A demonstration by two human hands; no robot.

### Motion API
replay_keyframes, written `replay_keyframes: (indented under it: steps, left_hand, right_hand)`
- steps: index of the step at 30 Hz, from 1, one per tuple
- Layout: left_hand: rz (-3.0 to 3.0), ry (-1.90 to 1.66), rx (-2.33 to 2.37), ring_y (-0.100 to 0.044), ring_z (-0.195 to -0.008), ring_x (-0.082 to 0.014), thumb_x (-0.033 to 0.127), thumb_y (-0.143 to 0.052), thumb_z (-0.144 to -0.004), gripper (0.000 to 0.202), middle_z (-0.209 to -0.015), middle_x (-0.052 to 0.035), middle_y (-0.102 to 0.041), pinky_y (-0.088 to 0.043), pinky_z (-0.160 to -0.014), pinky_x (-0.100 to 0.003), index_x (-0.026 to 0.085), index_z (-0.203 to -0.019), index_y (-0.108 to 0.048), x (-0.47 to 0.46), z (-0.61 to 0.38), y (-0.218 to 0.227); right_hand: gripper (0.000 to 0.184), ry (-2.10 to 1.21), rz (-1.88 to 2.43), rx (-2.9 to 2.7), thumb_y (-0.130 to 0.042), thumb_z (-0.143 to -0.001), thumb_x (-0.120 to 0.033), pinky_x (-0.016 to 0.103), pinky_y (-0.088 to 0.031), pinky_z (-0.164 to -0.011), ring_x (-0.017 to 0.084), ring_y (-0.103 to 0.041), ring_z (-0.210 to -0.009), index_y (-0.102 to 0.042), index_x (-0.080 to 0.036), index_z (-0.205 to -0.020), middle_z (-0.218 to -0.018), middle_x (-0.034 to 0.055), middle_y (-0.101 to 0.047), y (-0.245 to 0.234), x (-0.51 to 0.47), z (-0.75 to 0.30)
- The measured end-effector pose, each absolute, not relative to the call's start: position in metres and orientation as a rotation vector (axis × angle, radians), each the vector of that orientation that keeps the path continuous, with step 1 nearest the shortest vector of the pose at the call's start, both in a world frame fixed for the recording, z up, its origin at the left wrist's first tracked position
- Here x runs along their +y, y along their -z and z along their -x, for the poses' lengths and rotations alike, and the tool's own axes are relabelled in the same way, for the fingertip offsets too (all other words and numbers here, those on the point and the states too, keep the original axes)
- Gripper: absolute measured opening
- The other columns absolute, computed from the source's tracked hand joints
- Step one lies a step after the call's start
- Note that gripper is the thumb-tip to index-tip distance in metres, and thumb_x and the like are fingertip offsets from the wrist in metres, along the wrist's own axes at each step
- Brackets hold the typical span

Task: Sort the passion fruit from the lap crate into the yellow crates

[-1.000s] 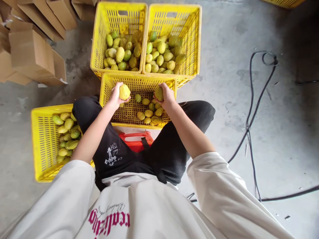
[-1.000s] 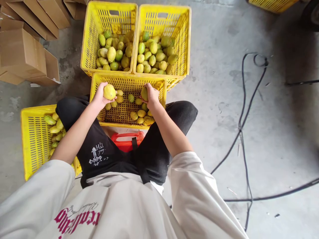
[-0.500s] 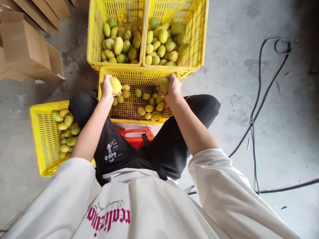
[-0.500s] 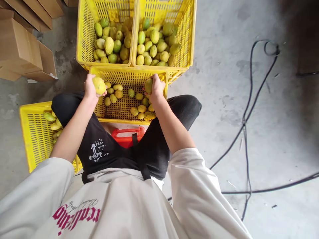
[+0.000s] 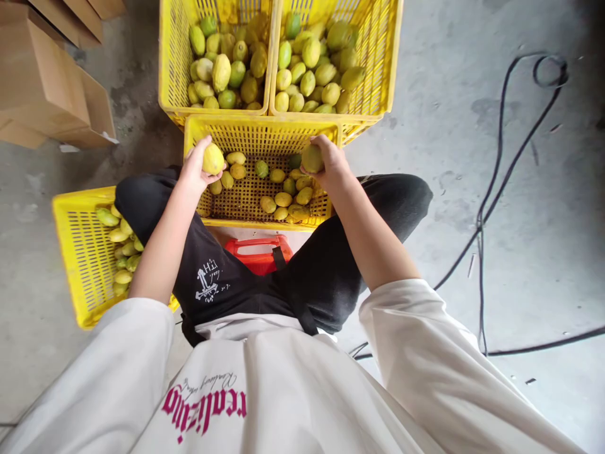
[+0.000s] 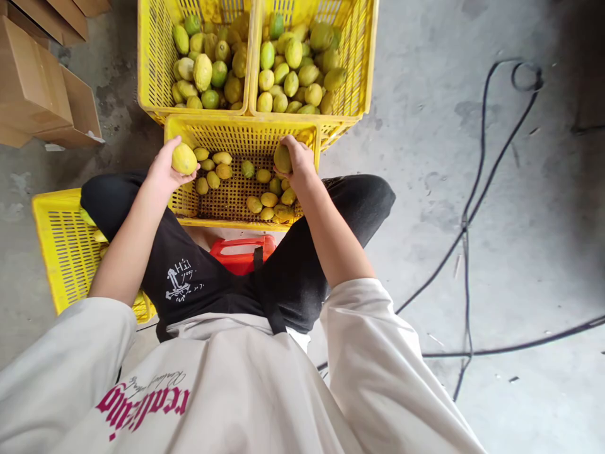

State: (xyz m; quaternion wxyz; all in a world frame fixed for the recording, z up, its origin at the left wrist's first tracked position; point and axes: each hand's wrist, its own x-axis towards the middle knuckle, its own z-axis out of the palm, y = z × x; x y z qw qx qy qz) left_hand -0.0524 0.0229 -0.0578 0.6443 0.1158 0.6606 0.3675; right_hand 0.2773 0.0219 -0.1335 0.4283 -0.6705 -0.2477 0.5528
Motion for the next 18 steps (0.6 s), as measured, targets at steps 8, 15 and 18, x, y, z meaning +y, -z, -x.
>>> replay_keyframes:
  steps: [8,15,18]
  left_hand:
    - [-0.294,-0.964,1.792,-0.094,-0.103,-0.0420,0.095,-0.089,-0.099,0.067,-0.079,-0.0041,-0.073,-0.062,-0.068,-0.040,0.033,-0.106,-0.065,0.014,0.009,0.031]
    - [-0.391,-1.073,1.817,-0.092,-0.104,-0.0398,0.068,-0.111,-0.092,0.067,-0.090,-0.0019,-0.070,-0.053,-0.064,-0.035,0.034,-0.112,-0.058,0.012,0.000,0.046]
    - [-0.348,-1.051,1.787,-0.089,-0.099,-0.0359,0.074,-0.104,-0.096,0.060,-0.087,-0.0017,-0.068,-0.053,-0.060,-0.033,0.034,-0.114,-0.063,0.013,0.000,0.039]
  right_hand:
    - [0.059,-1.333,1.719,-0.626,-0.101,-0.101,-0.080,0.054,-0.081,-0.079,0.038,-0.088,-0.116,-0.073,-0.029,-0.110,-0.112,0.0089,-0.075,0.123,0.020,-0.273]
    - [0.044,-1.317,1.807,-0.585,-0.079,-0.121,-0.067,0.048,-0.079,-0.076,0.040,-0.095,-0.117,-0.068,-0.028,-0.105,-0.110,0.0092,-0.078,0.133,0.023,-0.274]
    - [0.041,-1.323,1.859,-0.504,-0.065,-0.128,-0.056,0.047,-0.078,-0.075,0.044,-0.096,-0.123,-0.064,-0.025,-0.100,-0.112,0.0109,-0.079,0.136,0.025,-0.274]
